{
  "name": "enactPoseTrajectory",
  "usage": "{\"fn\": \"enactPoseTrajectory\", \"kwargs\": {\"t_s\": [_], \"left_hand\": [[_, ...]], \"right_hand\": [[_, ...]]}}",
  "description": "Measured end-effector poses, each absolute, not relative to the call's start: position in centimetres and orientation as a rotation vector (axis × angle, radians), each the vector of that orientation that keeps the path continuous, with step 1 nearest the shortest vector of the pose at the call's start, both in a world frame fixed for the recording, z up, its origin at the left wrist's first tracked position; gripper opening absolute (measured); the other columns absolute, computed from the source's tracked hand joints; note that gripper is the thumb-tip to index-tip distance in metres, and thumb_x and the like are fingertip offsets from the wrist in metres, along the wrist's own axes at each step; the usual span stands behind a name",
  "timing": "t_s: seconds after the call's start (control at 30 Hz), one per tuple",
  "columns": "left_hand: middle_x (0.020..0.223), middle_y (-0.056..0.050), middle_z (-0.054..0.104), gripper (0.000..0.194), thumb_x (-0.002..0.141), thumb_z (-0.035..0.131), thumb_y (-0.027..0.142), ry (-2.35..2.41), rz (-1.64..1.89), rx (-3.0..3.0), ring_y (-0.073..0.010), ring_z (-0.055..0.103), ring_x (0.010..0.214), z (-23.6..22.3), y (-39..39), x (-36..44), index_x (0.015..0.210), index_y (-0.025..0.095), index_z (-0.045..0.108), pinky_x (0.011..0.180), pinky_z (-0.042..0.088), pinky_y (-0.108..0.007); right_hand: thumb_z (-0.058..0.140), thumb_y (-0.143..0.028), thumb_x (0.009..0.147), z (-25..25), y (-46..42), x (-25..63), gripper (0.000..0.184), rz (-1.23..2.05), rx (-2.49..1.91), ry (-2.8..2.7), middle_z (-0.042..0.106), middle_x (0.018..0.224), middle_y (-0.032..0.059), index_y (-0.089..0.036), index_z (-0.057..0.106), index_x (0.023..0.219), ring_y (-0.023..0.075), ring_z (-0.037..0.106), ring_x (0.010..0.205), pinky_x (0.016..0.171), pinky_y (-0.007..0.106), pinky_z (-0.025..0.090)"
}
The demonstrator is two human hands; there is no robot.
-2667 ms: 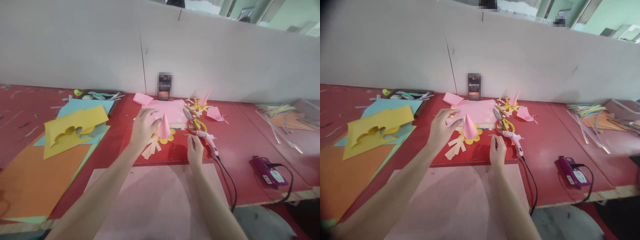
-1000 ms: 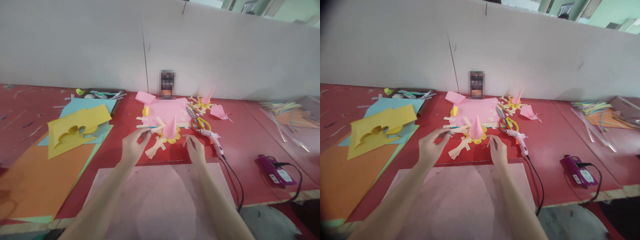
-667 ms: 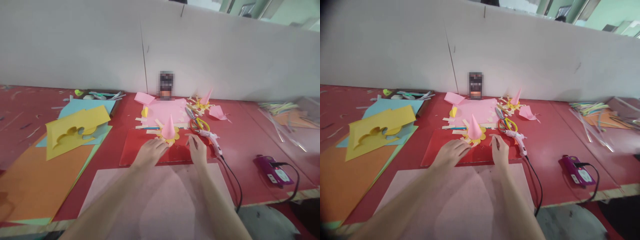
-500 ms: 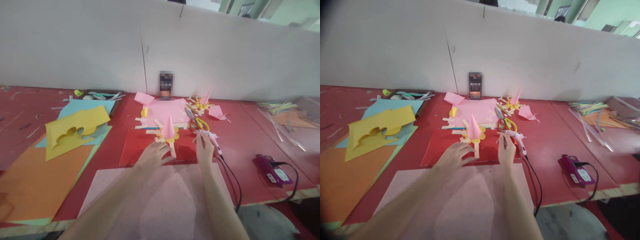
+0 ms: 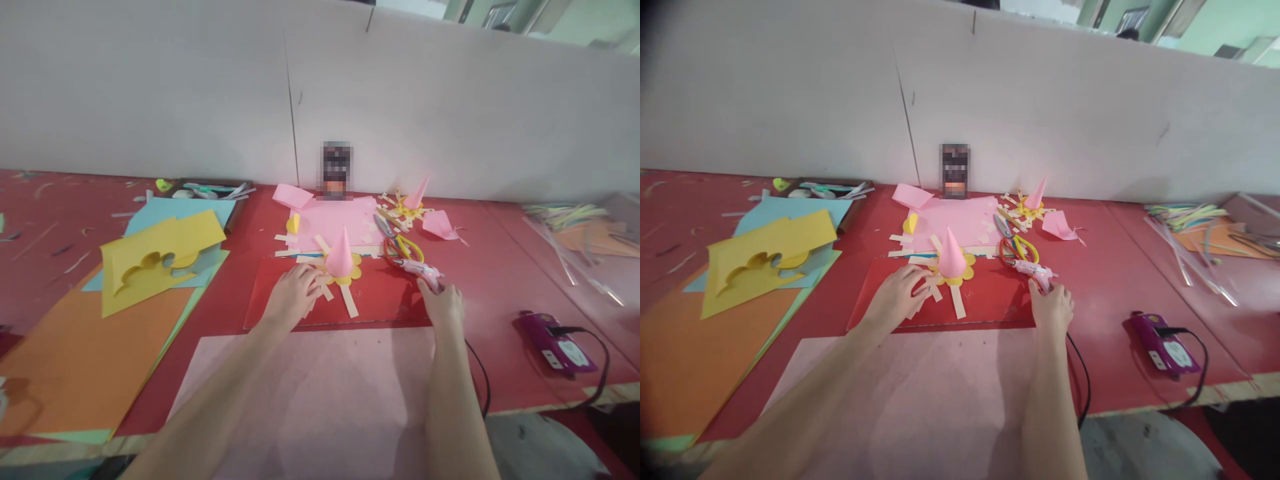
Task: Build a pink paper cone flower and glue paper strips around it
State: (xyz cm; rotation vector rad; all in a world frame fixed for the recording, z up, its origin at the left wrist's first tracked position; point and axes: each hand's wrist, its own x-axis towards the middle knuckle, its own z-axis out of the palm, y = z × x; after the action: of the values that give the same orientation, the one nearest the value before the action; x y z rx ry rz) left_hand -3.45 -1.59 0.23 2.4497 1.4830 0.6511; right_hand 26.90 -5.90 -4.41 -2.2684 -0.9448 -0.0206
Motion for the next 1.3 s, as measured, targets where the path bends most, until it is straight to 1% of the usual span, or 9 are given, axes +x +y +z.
{"fn": "enactPoseTrajectory", "kwargs": {"t_s": [0.1,0.2,0.3,0.37,0.47,0.57,0.67,1.0,1.3], "left_hand": [[0.096,-0.004,0.058,0.019,0.081,0.048,0.014,1.475,0.667,2.479,-0.0183,0.056,0.09,0.2,-1.6,-3.5,0.097,0.02,0.056,0.076,0.046,-0.033],[0.096,-0.004,0.057,0.02,0.083,0.044,0.012,1.437,0.696,2.498,-0.0175,0.055,0.089,0.2,-1.7,-3.4,0.097,0.019,0.057,0.078,0.046,-0.033],[0.099,-0.004,0.057,0.025,0.084,0.043,0.01,1.347,0.694,2.525,-0.0171,0.055,0.09,0.4,-2.0,-3.0,0.101,0.02,0.057,0.079,0.045,-0.033],[0.103,-0.004,0.057,0.028,0.083,0.044,0.011,1.291,0.672,2.551,-0.0178,0.054,0.094,0.4,-2.3,-2.6,0.106,0.021,0.056,0.082,0.045,-0.034],[0.106,-0.004,0.057,0.028,0.085,0.045,0.016,1.217,0.606,2.565,-0.0191,0.054,0.097,0.4,-2.7,-2.0,0.111,0.021,0.053,0.085,0.044,-0.036],[0.109,-0.004,0.056,0.03,0.086,0.046,0.023,1.184,0.558,2.549,-0.0203,0.052,0.101,0.2,-3.0,-1.7,0.116,0.023,0.051,0.086,0.044,-0.037],[0.113,-0.004,0.053,0.032,0.086,0.045,0.026,1.188,0.557,2.539,-0.0202,0.052,0.102,0.0,-3.0,-1.7,0.118,0.025,0.05,0.087,0.043,-0.037],[0.112,-0.003,0.052,0.029,0.088,0.042,0.025,1.161,0.538,2.558,-0.019,0.052,0.101,-0.2,-2.8,-1.9,0.114,0.027,0.055,0.085,0.044,-0.036],[0.111,-0.004,0.053,0.028,0.088,0.042,0.024,1.146,0.553,2.558,-0.0191,0.052,0.101,-0.5,-2.8,-2.0,0.11,0.027,0.058,0.086,0.045,-0.038]], "right_hand": [[0.058,-0.056,0.062,-4.1,-5.9,26.9,0.049,0.026,-2.314,-0.989,0.056,0.083,0.0147,-0.015,0.061,0.088,0.0302,0.051,0.081,0.07,0.043,0.039],[0.058,-0.048,0.063,-3.2,-6.0,26.5,0.045,0.048,-2.345,-0.994,0.056,0.087,0.0156,-0.013,0.06,0.091,0.0305,0.052,0.084,0.072,0.042,0.039],[0.06,-0.044,0.064,-2.2,-5.9,25.7,0.043,-0.037,-2.251,-0.943,0.055,0.093,0.0132,-0.014,0.058,0.095,0.0268,0.052,0.083,0.074,0.04,0.04],[0.06,-0.042,0.064,-1.8,-5.8,24.7,0.043,-0.077,-2.111,-0.962,0.053,0.095,0.0112,-0.016,0.056,0.097,0.0231,0.052,0.08,0.072,0.037,0.041],[0.061,-0.042,0.065,-1.7,-5.4,23.0,0.04,-0.063,-1.955,-1.08,0.052,0.096,0.0089,-0.018,0.054,0.096,0.0194,0.051,0.077,0.066,0.032,0.042],[0.06,-0.041,0.067,-1.7,-5.2,21.3,0.036,-0.02,-1.911,-1.204,0.052,0.096,0.0072,-0.02,0.053,0.094,0.0188,0.052,0.077,0.063,0.03,0.042],[0.058,-0.039,0.067,-1.5,-5.3,20.2,0.032,0.017,-1.903,-1.304,0.053,0.096,0.0058,-0.021,0.052,0.094,0.0189,0.054,0.079,0.061,0.029,0.041],[0.057,-0.03,0.07,-2.2,-5.2,20.0,0.025,0.02,-1.802,-1.424,0.054,0.096,0.006,-0.021,0.052,0.093,0.0194,0.055,0.082,0.068,0.032,0.044],[0.057,-0.027,0.071,-2.5,-5.1,20.4,0.022,-0.019,-1.694,-1.446,0.054,0.094,0.0065,-0.02,0.053,0.091,0.0191,0.055,0.082,0.072,0.036,0.046]]}}
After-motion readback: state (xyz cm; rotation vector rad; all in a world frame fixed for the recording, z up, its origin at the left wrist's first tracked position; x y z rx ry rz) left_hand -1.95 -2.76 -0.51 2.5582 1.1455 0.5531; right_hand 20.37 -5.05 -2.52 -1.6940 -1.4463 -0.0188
